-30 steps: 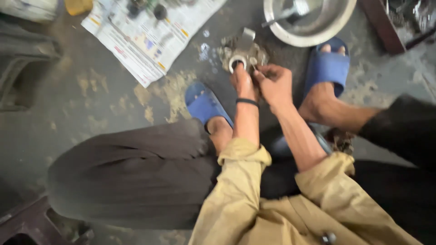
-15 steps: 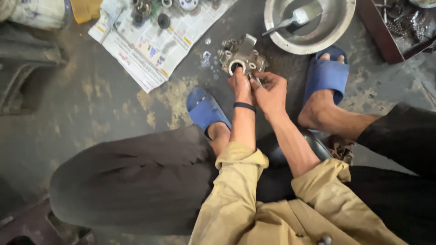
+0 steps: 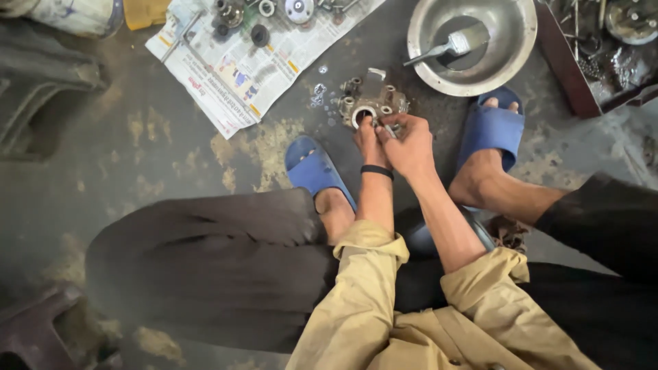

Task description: Cleaning and inspecting motorcycle engine cylinder head and valve components in a workshop environment.

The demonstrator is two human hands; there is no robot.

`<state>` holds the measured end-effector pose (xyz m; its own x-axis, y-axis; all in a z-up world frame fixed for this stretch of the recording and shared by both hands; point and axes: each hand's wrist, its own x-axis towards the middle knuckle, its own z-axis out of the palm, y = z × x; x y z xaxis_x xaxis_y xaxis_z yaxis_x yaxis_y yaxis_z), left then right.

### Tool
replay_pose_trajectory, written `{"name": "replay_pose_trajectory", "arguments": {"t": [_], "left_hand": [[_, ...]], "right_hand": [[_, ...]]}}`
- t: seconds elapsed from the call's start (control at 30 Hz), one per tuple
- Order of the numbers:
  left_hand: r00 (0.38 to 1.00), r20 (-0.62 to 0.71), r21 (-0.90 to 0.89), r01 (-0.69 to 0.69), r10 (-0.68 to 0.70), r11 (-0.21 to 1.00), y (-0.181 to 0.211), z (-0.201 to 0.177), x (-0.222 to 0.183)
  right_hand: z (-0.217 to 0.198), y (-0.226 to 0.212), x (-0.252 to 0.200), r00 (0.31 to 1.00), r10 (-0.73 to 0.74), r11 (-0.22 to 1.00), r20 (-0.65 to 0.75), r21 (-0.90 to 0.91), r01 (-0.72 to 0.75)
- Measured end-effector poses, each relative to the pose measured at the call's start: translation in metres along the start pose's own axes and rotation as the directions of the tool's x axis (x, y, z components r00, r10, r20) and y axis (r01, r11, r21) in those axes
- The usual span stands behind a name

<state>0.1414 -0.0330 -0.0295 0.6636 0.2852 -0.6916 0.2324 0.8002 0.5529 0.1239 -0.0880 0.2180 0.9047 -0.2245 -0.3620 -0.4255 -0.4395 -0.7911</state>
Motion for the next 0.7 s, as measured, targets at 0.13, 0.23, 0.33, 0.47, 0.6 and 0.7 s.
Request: {"name": "replay_pose_trajectory", "arguments": {"t": [0.13,0.23,0.33,0.47,0.6,0.7], "left_hand": [[0.999,-0.011,0.008,-0.048,0.048,0.999,-0.002,0.006,-0.015],[0.999,-0.007,-0.054,0.050,-0.051,0.997,-0.003,0.012,-0.006],[0.998,-0.003,-0.003,0.064,-0.064,0.998,-0.015,-0.001,-0.015],[1.000,0.008,0.185,0.005,-0.007,0.983,-0.007,0.006,-0.016],[0.979,-0.083,0.277,0.204,-0.188,0.939,-0.005,0.008,-0.026],[0.987,-0.056,0.250,0.159,-0.150,0.955,-0.029,-0.002,-0.008]], "right_hand": [[0.007,0.034,0.002,0.991,-0.129,0.987,0.028,0.100,0.125],[0.015,0.035,0.013,0.999,-0.033,0.996,-0.028,0.087,0.035],[0.026,0.055,0.018,0.999,-0.034,0.939,-0.015,0.342,0.037],[0.021,0.041,0.020,0.904,0.385,0.684,0.189,0.599,-0.416],[0.018,0.066,0.029,0.807,0.497,0.447,0.320,0.703,-0.554],[0.021,0.067,0.027,0.836,0.469,0.475,0.285,0.717,-0.510]]}}
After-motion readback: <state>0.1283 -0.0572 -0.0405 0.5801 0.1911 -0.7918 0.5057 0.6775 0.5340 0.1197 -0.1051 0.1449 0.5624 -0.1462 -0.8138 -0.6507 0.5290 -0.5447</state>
